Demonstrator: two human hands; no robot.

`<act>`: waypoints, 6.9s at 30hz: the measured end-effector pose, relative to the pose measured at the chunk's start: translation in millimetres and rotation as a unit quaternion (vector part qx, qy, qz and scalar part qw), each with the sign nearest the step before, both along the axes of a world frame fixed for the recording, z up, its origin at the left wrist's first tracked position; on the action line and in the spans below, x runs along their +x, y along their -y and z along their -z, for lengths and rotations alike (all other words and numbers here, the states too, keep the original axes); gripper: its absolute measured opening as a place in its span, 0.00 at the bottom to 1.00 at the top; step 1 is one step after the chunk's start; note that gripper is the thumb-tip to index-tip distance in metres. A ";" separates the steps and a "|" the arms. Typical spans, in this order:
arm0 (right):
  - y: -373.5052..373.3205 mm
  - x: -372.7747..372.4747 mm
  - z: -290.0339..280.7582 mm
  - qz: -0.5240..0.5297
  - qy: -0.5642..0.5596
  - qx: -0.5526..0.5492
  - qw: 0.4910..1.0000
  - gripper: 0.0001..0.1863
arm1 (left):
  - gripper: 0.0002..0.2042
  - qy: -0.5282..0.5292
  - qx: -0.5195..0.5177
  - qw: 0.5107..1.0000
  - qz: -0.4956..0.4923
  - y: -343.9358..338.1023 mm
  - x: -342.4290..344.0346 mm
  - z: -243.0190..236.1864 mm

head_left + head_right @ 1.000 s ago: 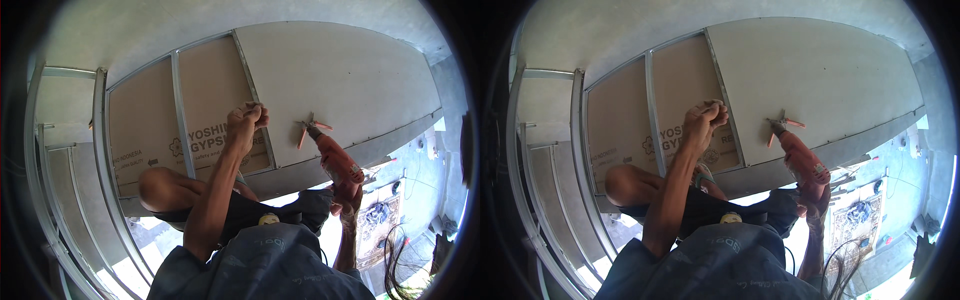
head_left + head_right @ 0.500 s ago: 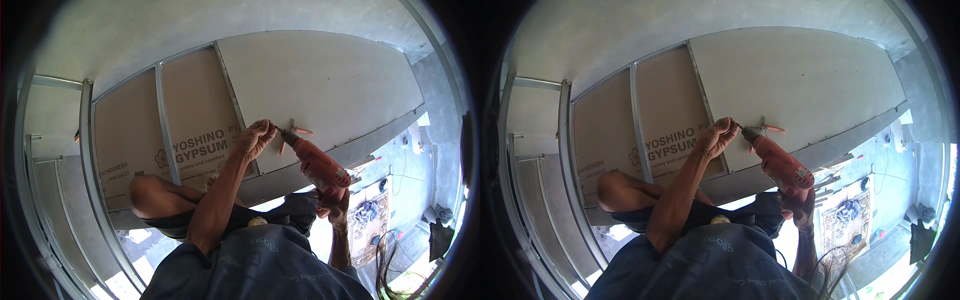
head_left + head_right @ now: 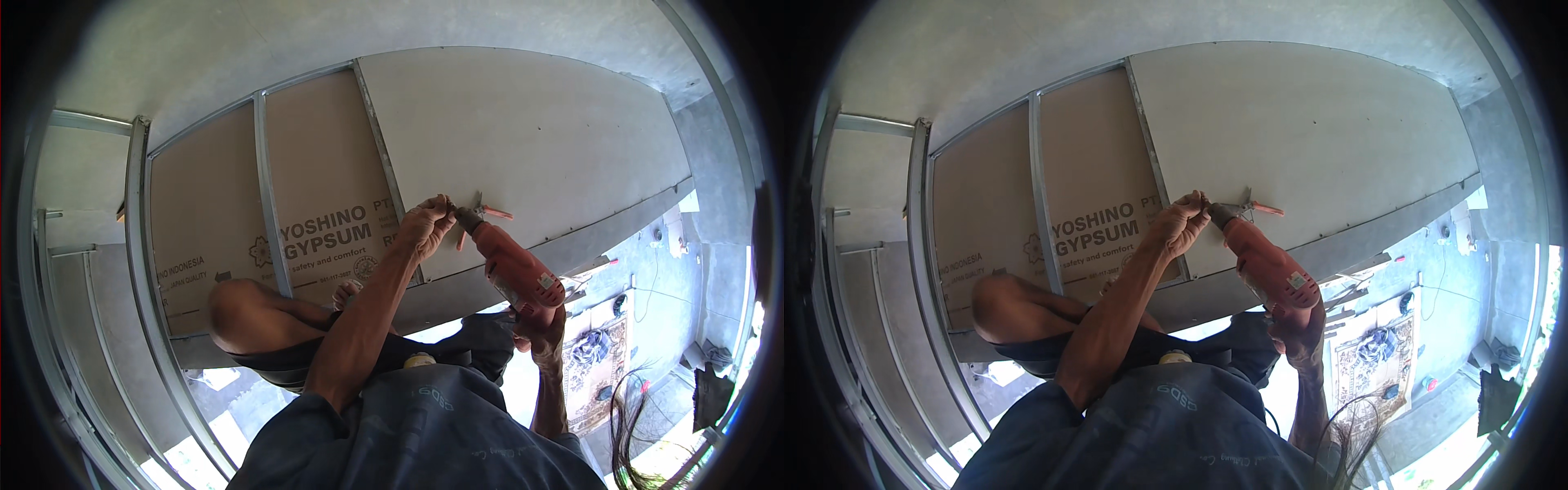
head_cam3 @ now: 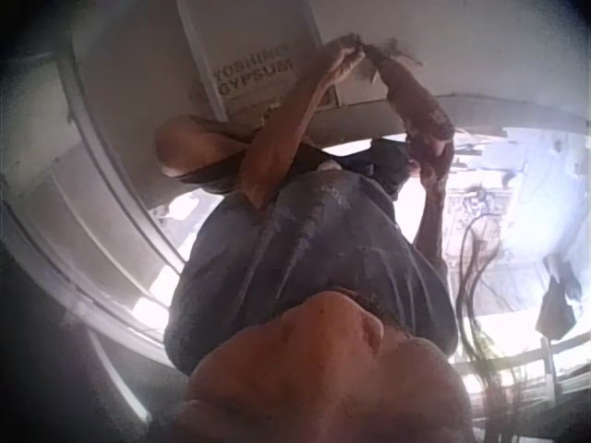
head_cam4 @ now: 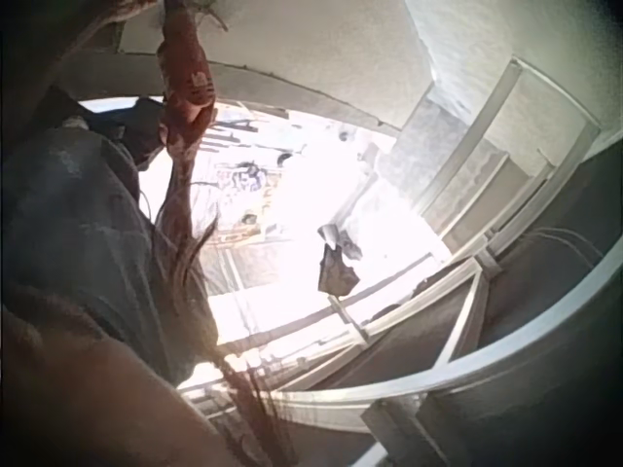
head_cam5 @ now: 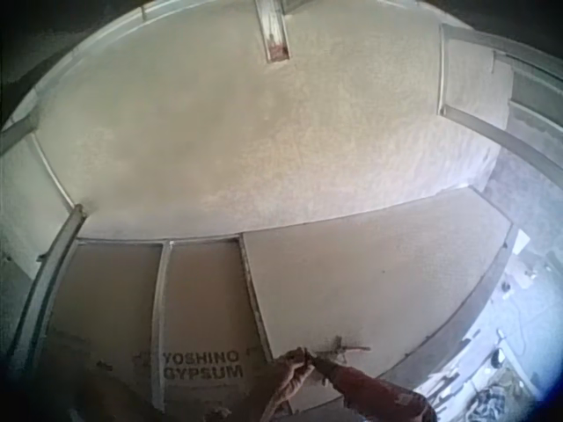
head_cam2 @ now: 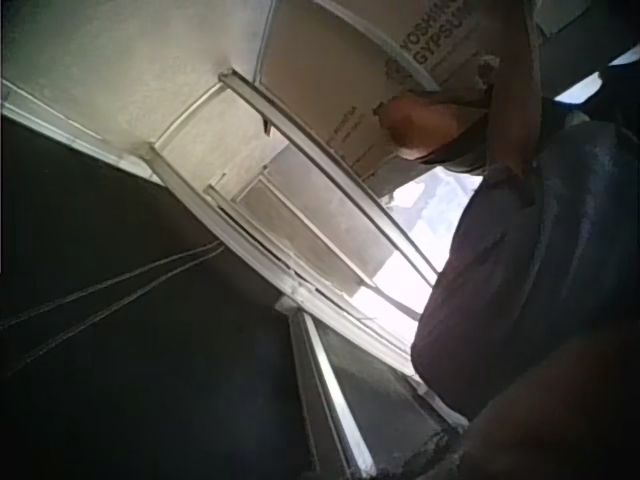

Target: The person aligns a drywall board against a metal frame, secures it with screws using a power drill, and makes adjustments with a utility knife while standing on a wooden ladder.

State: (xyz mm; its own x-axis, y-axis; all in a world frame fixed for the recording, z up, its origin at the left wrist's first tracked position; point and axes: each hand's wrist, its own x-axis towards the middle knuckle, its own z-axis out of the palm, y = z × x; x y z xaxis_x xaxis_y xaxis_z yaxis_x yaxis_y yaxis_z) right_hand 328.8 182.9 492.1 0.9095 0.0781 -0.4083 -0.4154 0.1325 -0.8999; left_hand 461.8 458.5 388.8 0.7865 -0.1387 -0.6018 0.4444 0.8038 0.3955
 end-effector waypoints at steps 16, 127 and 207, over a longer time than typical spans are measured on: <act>-18.9 48.3 -16.1 -0.049 -0.019 -0.055 0.997 0.31 | 0.09 -0.041 0.145 0.984 0.092 -20.4 -2.5 26.3; -140.8 263.1 14.1 -0.415 -0.044 -0.307 0.855 0.36 | 0.27 -0.053 0.757 0.608 0.235 -87.0 48.2 130.9; -145.7 284.1 50.8 -0.492 0.092 -0.346 0.794 0.34 | 0.29 -0.051 0.752 0.608 0.251 -83.4 47.8 126.7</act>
State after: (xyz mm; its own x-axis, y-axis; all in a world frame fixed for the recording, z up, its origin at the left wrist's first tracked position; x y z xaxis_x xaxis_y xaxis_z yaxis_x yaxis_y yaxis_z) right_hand 612.9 328.6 441.3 0.5971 0.6023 -0.5298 0.1361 -0.7269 -0.6731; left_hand 509.6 541.9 262.1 0.8195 0.4218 -0.3878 0.5691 -0.6781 0.4651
